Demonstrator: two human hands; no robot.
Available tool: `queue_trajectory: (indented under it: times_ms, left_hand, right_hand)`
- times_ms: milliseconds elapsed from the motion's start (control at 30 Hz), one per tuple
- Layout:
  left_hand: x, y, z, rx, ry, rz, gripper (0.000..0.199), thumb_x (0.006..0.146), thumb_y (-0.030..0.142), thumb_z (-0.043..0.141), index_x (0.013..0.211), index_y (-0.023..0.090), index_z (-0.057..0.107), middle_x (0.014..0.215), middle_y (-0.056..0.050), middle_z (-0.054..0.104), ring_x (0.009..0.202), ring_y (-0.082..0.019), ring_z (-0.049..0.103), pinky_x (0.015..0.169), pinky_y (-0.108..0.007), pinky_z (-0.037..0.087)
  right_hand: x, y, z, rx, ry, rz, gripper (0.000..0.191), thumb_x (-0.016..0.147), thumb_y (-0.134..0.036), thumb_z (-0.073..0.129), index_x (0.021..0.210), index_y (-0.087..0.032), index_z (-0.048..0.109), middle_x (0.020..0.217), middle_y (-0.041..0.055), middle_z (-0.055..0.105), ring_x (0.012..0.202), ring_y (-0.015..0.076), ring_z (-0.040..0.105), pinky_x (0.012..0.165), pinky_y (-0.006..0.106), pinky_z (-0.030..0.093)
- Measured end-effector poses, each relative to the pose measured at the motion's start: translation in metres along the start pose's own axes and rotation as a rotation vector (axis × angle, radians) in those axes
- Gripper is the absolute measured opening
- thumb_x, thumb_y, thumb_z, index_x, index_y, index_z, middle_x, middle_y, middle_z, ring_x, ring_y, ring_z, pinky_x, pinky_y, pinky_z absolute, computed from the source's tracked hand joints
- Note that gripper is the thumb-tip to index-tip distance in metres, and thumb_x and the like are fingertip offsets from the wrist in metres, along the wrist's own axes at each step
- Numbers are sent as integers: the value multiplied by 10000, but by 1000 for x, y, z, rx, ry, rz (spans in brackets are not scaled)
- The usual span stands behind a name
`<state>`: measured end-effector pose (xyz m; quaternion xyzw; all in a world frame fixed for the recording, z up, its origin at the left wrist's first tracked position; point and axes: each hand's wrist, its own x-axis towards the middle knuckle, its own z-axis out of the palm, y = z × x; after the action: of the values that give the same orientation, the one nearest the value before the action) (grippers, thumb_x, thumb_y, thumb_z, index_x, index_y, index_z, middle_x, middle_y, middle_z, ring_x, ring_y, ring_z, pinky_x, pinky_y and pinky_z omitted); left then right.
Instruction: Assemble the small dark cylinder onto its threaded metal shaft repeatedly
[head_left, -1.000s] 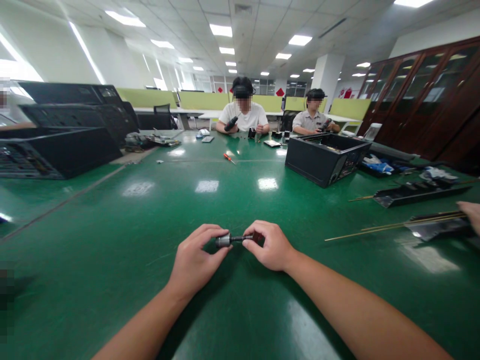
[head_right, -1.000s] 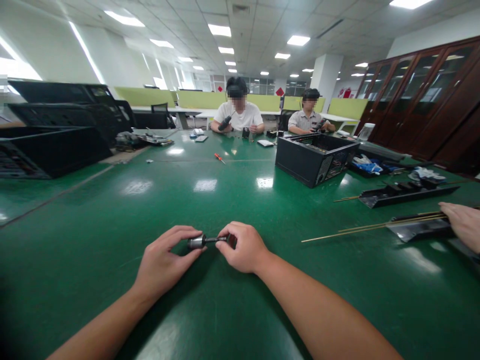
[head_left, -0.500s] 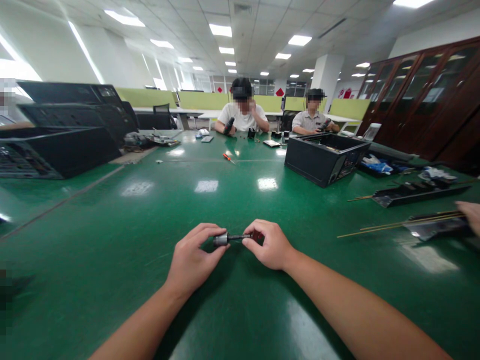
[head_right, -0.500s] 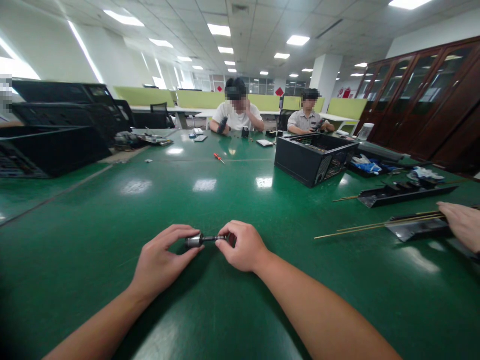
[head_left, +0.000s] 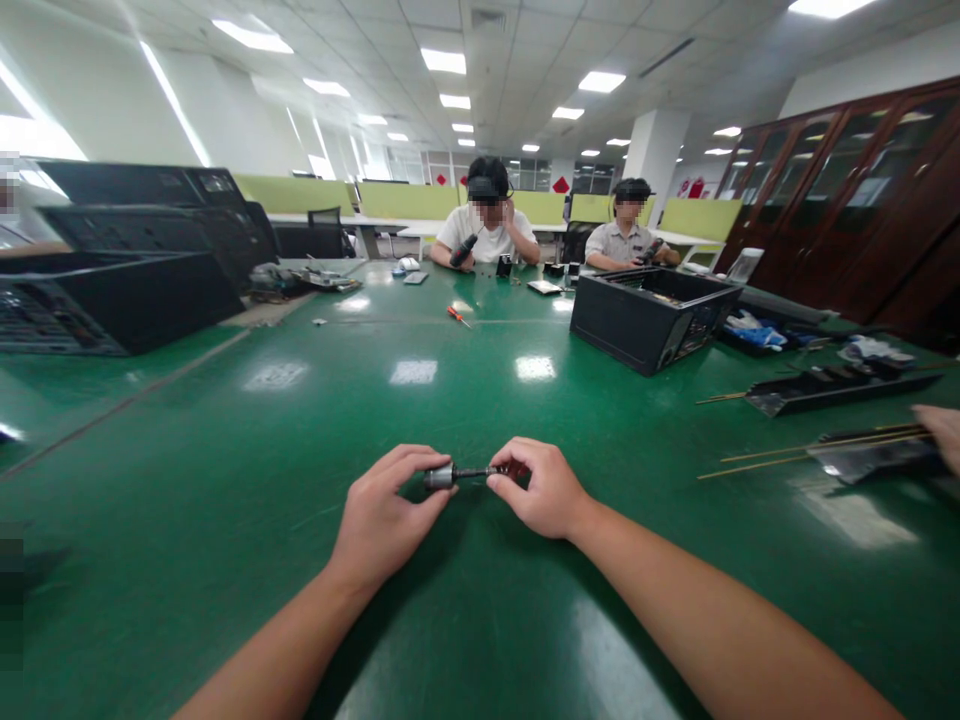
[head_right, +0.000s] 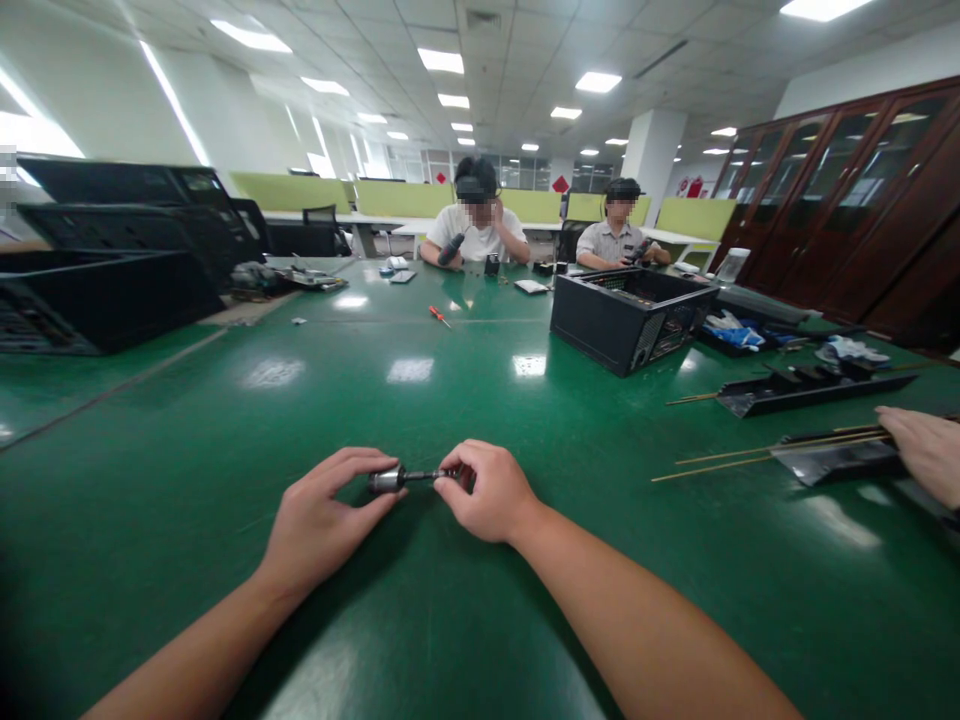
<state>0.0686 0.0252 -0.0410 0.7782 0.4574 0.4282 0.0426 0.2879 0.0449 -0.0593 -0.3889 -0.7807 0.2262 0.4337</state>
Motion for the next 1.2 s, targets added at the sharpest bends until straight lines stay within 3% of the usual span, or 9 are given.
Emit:
queue_trajectory:
  times_ms: [1200]
  left_hand:
    - [0, -6, -1, -4, 0, -35, 217, 779, 289, 727, 988, 242, 698, 1006, -12, 688, 944, -171, 649, 879, -292, 499]
  right_hand:
    - [0, 2, -1, 19, 36, 9, 23, 791, -178, 671, 814, -178, 670, 738, 6, 632, 686, 145, 591, 664, 260, 452]
